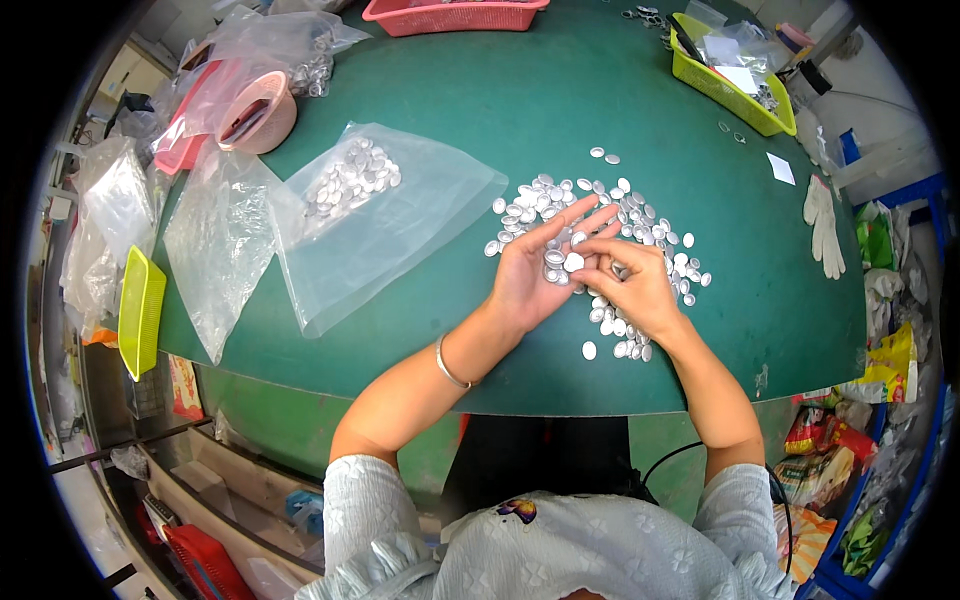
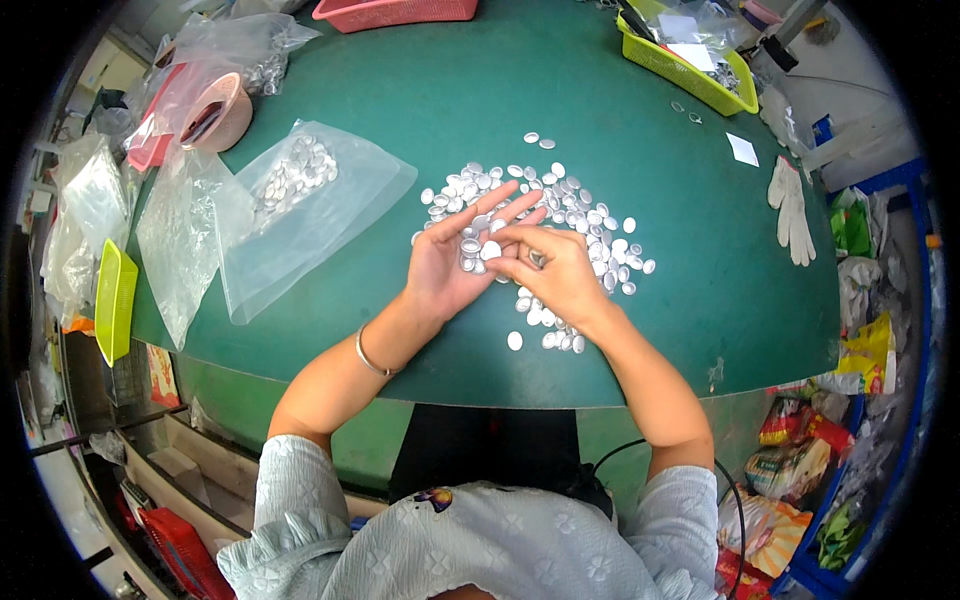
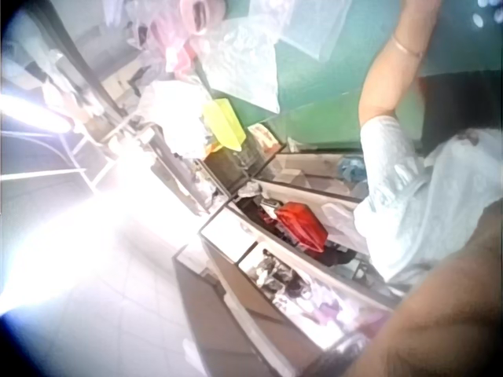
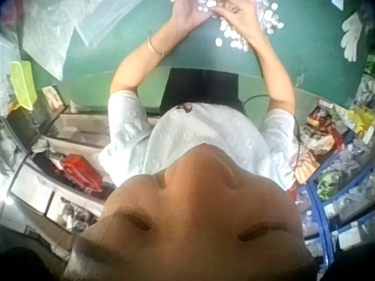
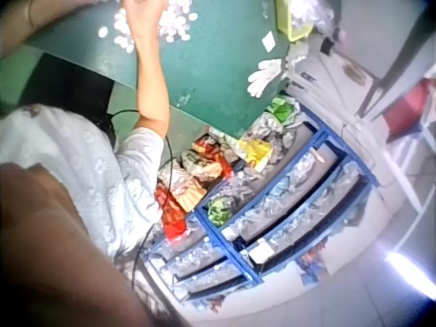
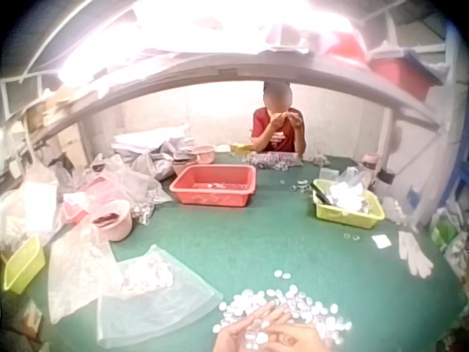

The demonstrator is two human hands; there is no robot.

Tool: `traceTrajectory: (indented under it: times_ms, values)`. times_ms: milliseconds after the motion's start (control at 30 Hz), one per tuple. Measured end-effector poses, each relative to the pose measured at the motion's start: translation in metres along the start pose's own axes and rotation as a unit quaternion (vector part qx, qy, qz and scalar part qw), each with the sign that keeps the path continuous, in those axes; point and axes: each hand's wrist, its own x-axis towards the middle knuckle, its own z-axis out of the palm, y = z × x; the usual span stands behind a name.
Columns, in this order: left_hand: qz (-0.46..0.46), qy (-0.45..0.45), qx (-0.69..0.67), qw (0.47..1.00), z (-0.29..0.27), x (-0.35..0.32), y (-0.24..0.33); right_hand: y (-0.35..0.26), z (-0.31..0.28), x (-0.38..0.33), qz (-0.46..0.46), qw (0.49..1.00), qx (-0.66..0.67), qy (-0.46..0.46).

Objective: The person repeatedly picks up small silver metal discs from a pile on a green table, inspects them by turning them over in their hands, and places them into a clear plastic bag. The person also occasionally gathers the pile of discs on the table with both hands.

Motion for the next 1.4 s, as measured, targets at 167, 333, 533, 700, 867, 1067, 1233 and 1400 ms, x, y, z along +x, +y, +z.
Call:
traceTrajectory:
  times_ms: [167, 333, 533, 700, 867, 1067, 1233, 1400]
  values:
    - [0.001, 0.005, 0.016, 1.000, 0.001, 0.000, 0.000, 0.001, 0.002, 0.000, -0.023, 0.999, -0.041, 0.022]
    - [-0.006, 0.002, 0.008, 1.000, 0.002, 0.000, 0.000, 0.007, 0.001, 0.001, -0.021, 0.997, -0.007, 0.075]
    - [-0.013, -0.018, -0.030, 0.999, 0.000, 0.001, 0.001, 0.017, -0.023, 0.007, 0.130, 0.861, 0.492, 0.016]
    - [-0.006, -0.010, -0.024, 1.000, 0.001, 0.001, 0.001, 0.013, -0.023, 0.010, 0.178, 0.819, 0.542, 0.052]
    - [-0.001, -0.005, 0.015, 1.000, 0.005, 0.001, 0.001, 0.016, -0.008, 0.006, 0.037, 0.993, 0.095, 0.060]
    - [-0.004, -0.025, 0.010, 1.000, -0.003, -0.001, 0.001, 0.002, 0.001, 0.001, 0.024, 0.998, -0.042, 0.034]
    - [-0.006, -0.008, 0.008, 1.000, 0.000, 0.001, -0.001, 0.012, -0.003, 0.003, 0.063, 0.995, 0.079, 0.018]
    - [0.003, -0.004, 0.011, 1.000, 0.004, -0.002, 0.003, 0.000, -0.016, 0.007, 0.222, 0.942, 0.252, -0.014]
